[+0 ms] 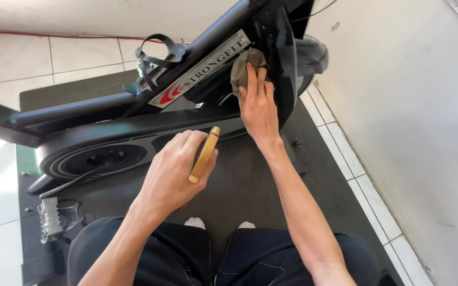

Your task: The person cleans a stationary bike by spraying the frame and handlebars with a liquid from a bottle and wiping the surfaces with a cloth.

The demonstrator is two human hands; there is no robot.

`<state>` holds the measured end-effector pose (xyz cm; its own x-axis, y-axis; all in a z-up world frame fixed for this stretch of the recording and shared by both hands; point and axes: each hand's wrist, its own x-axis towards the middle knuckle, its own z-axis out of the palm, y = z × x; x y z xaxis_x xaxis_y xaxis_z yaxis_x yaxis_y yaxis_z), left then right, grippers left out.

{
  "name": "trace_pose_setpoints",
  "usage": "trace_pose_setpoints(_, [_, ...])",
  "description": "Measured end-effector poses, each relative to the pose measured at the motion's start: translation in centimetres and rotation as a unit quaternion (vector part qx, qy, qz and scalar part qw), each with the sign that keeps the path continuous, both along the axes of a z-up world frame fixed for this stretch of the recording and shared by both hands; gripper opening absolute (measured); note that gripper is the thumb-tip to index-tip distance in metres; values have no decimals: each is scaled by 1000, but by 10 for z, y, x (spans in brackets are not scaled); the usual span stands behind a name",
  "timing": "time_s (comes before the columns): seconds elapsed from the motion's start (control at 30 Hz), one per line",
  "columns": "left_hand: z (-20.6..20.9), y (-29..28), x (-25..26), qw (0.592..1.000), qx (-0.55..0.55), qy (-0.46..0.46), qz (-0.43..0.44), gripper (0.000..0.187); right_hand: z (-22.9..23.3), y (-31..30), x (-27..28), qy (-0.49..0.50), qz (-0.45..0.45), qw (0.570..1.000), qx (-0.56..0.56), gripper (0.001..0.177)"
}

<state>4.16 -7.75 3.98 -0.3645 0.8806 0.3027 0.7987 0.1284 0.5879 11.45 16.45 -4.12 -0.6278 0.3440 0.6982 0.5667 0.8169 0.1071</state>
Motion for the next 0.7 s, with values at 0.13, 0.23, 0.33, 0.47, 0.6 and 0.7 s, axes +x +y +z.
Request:
trace_pose_setpoints(0.13, [-1, 0, 1, 999, -22, -25, 1, 29, -12, 4, 10, -28, -32, 997, -71, 52])
trace_pose_setpoints(0.23, [-3, -1, 0, 1000, -5, 14, 4, 28, -20, 11, 16, -2, 1, 994, -112, 46])
trace_pose_setpoints(0.33, [-1, -4, -1, 1000, -18, 4, -6, 29, -38, 4, 20, 6, 12, 987, -161, 48])
trace_pose_setpoints(0.47, [0, -2, -1, 1000, -3, 20, -8, 29, -45, -3, 17, 107, 63, 954, -273, 47])
trace_pose_setpoints(0.6, [-1, -3, -3, 999, -2, 35, -7, 29, -25, -3, 15, 164, 51, 943, -284, 47])
trace_pose_setpoints(0.7, [-7, -5, -6, 999, -11, 33, -1, 30, -17, -2, 13, 147, 40, 944, -293, 48])
